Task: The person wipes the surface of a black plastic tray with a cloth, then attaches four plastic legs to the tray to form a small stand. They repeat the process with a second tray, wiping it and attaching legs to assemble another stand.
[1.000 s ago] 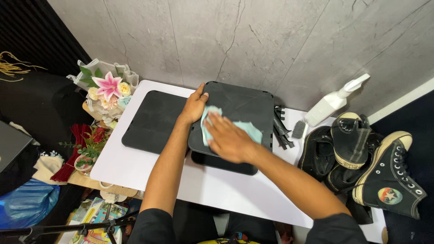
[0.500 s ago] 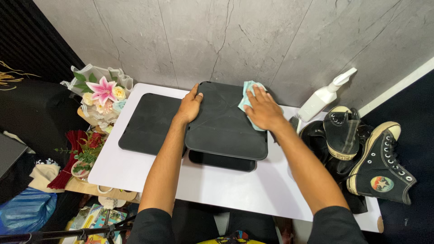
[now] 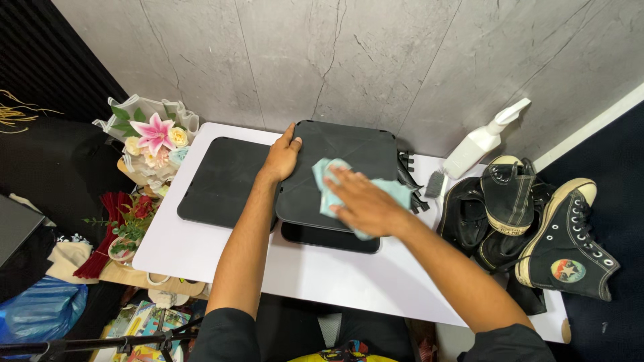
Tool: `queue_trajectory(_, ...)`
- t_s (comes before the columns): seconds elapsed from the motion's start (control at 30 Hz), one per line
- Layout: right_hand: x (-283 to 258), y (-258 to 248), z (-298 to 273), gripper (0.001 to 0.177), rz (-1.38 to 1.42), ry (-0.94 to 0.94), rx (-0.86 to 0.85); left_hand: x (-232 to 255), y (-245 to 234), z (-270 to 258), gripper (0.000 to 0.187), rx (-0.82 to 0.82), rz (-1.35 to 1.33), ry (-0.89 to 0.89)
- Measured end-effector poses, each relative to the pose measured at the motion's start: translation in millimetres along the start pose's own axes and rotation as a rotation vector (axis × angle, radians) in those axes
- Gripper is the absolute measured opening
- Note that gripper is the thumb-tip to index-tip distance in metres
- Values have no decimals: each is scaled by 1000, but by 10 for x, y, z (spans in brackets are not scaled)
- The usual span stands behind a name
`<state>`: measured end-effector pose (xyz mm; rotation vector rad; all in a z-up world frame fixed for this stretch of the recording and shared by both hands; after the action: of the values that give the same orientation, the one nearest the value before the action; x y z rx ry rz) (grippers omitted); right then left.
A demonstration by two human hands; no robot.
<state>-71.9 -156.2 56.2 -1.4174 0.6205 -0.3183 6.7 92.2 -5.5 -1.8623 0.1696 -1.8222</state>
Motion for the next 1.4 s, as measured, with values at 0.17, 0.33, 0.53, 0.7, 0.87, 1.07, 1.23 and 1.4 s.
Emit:
queue_trajectory(0.17,896,-104,244,71,-82,270,110,55,14,-40,61,14,49,10)
queue_trajectory(0.33,1191,10,660,71,-153,402,171,68,3,-51,62,26,58,1)
queue_trajectory(0.53,471,330,1310,66,-48,149,106,42,14,-29,63,47,20,-1)
queue_trajectory(0.7,462,190,1230,66,-10,131,62,65,8,-32,62,36,-7,10)
queue_trajectory(0.87,1035,78,888,67,-93,249,101,80,-7,-78,63,18,-9,-17)
queue_trajectory(1.07,1479,-19,595,65,-69,476,174,103,11,-87,62,44,-21,16)
queue_trajectory(1.23,1088,65,715,65,-153,328,156,33,5,-43,62,56,7,-1)
queue_trajectory(1.4,216,233,581,65,-68,17,105,-11,22,-3,61,72,-3,67)
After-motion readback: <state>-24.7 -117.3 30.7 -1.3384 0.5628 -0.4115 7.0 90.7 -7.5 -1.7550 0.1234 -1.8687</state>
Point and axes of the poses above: each hand's wrist, its own z-axis towards the middle knuckle, its own y-axis out of the palm, x = y × z, the point moved 3 cm from there along z, towards the middle knuckle, and after that the axes turned 6 degrees about x, right-handed, at the moved point
